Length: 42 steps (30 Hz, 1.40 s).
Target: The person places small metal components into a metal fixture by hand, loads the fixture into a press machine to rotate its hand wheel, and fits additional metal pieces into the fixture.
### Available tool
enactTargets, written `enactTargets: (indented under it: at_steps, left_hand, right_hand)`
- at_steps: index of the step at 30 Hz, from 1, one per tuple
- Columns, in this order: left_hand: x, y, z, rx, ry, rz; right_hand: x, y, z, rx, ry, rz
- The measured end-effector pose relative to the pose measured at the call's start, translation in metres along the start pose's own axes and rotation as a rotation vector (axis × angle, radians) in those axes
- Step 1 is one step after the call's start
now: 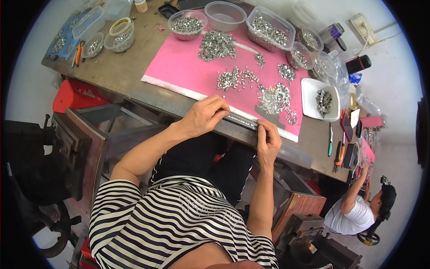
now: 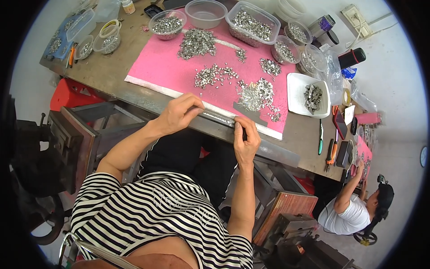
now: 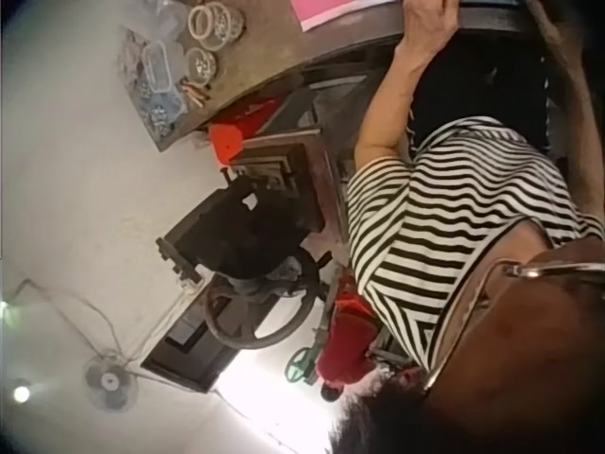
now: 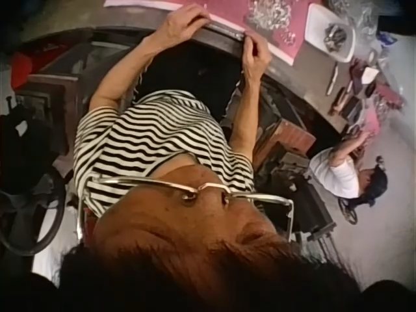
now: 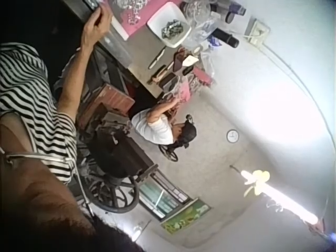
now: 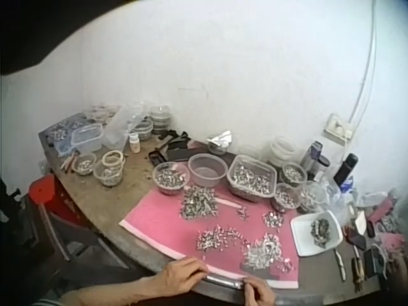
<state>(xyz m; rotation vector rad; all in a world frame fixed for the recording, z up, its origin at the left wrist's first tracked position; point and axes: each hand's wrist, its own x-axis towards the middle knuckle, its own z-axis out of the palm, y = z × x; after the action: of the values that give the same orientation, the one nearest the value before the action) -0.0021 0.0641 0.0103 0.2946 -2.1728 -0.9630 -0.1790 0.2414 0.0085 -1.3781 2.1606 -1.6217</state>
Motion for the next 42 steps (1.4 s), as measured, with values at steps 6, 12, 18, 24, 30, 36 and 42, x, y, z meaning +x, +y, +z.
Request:
enactTargets:
  at_steps: [6,12,18,24,30,36,42]
  left_hand:
    - [-0.005,0.002,0.001,-0.11,0.005,-0.147]
    - [-0.007,0.0,0.009,-0.019,0.049,-0.034]
    - [-0.005,0.001,0.011,0.097,0.054,0.049]
    - [0.005,0.007,0.009,0.226,0.026,0.148]
    - [-0.01,0.003,0.004,0.308,0.057,0.213]
    - [0.004,-0.003,0.0,0.251,0.015,0.116]
    - [0.093,-0.046,0.025,0.26,-0.065,0.205]
  right_hand:
    - [-0.002,-0.001,0.0,0.001,0.0,0.006]
    - [-0.003,-0.001,0.001,-0.014,0.003,0.018]
    - [-0.001,0.0,0.003,-0.016,0.009,0.0]
    - [0.003,-0.005,-0.001,-0.023,0.001,0.004]
    - [0.005,-0.009,0.008,-0.246,-0.038,-0.163]
    - [0.022,-0.013,-0.006,-0.167,-0.262,-0.134]
    - [0.036,-0.003,-0.013,-0.091,-0.388,-0.067]
